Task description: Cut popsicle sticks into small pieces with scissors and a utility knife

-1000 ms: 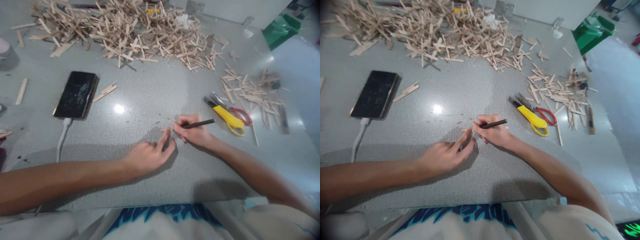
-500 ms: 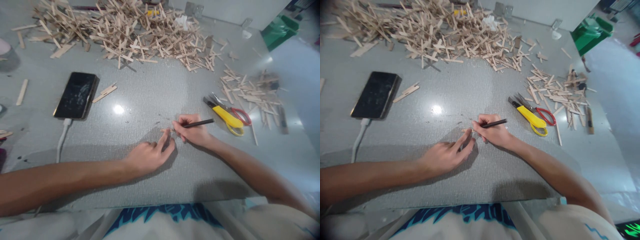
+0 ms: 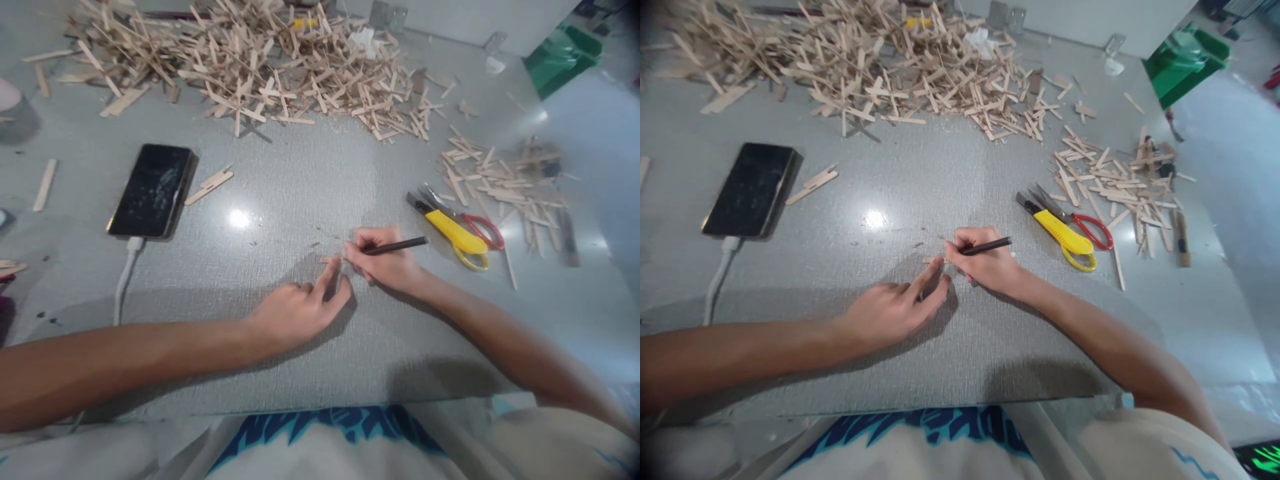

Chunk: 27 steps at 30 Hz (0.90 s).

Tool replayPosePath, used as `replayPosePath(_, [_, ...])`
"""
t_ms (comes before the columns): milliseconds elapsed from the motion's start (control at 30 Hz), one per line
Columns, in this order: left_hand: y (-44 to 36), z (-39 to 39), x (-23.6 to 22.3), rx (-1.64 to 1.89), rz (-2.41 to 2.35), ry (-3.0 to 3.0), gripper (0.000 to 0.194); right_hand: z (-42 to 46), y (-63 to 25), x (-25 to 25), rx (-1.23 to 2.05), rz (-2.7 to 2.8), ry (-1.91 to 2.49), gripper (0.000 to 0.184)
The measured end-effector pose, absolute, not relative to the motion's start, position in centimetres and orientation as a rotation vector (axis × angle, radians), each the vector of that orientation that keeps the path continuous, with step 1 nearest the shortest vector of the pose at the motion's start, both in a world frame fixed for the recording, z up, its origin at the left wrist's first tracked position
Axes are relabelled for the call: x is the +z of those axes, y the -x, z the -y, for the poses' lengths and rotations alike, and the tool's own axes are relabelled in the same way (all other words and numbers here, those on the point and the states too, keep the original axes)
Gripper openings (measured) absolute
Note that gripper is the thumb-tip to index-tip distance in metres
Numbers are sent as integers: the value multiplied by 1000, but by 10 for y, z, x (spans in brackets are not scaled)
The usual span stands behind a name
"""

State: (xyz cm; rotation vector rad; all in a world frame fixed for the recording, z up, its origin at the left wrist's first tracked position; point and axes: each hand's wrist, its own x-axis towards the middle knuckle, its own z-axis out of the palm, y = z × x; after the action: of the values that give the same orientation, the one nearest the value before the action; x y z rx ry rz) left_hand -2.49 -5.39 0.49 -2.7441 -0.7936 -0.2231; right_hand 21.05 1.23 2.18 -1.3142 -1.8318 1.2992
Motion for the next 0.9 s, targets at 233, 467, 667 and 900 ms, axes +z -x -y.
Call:
replayPosePath(233, [25,53,5,-264,772,2716,45,-12,-209,23,1259,1847,1326,50])
replayPosePath(467, [26,53,2,-289,768,2718,41,-12,-210,23,1253,1851,1328,46])
replayPosePath(667, [26,54,6,-232,773,2740,47,-12,-211,23,1242,1858,1326,47])
replayPosePath(900, [25,54,3,-258,776,2719,42,-12,-212,22,1229,1871,1326,45])
